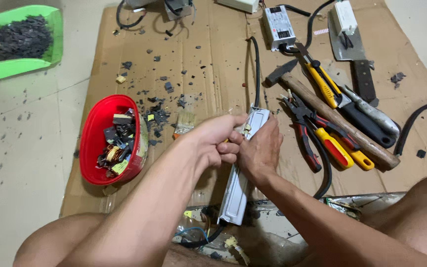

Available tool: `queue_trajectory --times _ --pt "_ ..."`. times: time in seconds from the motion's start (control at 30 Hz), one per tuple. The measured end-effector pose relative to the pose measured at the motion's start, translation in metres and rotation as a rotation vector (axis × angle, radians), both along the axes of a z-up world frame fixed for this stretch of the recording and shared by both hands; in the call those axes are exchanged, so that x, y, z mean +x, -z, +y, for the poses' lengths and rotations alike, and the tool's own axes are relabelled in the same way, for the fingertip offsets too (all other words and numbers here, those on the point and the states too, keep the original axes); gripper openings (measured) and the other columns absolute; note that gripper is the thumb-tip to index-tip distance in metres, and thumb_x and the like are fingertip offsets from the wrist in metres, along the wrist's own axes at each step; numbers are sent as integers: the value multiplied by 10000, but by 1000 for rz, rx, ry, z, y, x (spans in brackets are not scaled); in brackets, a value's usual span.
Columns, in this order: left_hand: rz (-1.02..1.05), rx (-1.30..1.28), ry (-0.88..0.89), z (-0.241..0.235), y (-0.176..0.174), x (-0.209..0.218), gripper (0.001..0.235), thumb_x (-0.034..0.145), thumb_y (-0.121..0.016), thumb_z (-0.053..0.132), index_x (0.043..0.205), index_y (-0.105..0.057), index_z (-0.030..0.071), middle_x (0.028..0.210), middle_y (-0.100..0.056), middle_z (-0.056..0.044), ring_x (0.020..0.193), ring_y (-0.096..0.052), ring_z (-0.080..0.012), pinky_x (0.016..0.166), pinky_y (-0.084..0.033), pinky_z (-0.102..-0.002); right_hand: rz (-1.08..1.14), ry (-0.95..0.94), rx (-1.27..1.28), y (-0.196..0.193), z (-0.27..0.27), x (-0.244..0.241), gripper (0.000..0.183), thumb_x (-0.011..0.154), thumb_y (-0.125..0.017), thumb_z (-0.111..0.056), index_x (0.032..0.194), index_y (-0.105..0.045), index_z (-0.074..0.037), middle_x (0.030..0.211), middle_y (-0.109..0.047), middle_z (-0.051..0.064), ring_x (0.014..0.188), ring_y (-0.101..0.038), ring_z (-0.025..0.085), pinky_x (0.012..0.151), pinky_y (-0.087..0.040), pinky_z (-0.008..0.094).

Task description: The person sits on the floor and uses a screwdriver to remove screws from a silver metal electronic casing. They then pry open the casing to separate the two halves, revealing the internal components.

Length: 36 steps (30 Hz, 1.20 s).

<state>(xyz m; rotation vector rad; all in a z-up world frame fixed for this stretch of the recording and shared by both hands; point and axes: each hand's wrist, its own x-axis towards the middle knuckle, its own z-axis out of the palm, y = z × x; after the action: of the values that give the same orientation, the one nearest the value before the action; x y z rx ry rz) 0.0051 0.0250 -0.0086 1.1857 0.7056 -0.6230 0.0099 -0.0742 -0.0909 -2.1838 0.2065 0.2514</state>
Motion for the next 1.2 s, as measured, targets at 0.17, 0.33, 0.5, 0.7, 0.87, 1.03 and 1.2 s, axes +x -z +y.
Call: queue_trajectory --times 0.17,0.33,0.5,0.7,0.87,1.03,1.2 --pt "-118 105 67 -3 18 0 281 1010 -486 364 1104 -518 101 636 -275 92 402 -232 39 404 -174 -142 -32 -28 17 5 -6 -3 792 777 -764 -193 1417 -330 -18 1326 -509 239 1288 -490 455 1120 -385 516" --pt "-210 534 150 -16 55 10 350 881 -624 420 888 -683 75 536 -534 -36 363 -488 -167 360 -424 -355 -8 -57 41 9 -12 -2 832 711 -778 -148 1407 -337 -27 1307 -528 248 1285 -517 455 1078 -429 541" --pt "-237 447 -48 -29 59 8 261 851 -551 259 834 -710 53 493 -464 -50 325 -418 -153 306 -395 -330 -1 -148 32 12 -17 2 734 675 -795 -24 1264 -357 -14 1248 -583 276 1189 -606 489 961 -506 581" --pt "-349 1005 562 -60 -52 -26 256 864 -585 121 952 -768 -35 966 -727 -258 934 -726 -455 763 -601 -494 125 -140 -21 -11 1 -14 869 630 -825 -172 1357 -382 1 1206 -644 238 1133 -650 463 947 -515 591" --pt "-270 963 425 -25 -70 -66 430 908 -508 304 1164 -722 33 1129 -722 -232 1123 -676 -444 900 -552 -536 242 -95 -90 -28 -4 -31 1015 589 -855 -305 1440 -404 15 1167 -700 204 1082 -691 440 934 -523 599" --pt "-232 946 273 14 -68 -118 523 871 -434 386 1209 -693 81 1206 -702 -222 1210 -625 -454 976 -503 -543 294 -129 -145 -9 -16 -50 730 736 -815 -457 1296 -542 -75 1084 -733 178 1098 -701 372 948 -551 537" --pt "-115 919 109 33 -59 -158 529 882 -462 461 1222 -713 143 1225 -716 -173 1243 -614 -409 1002 -486 -515 261 -67 454 -43 -36 -55 544 768 -737 -75 1216 -516 142 712 -477 119 433 -523 291 588 -534 476"
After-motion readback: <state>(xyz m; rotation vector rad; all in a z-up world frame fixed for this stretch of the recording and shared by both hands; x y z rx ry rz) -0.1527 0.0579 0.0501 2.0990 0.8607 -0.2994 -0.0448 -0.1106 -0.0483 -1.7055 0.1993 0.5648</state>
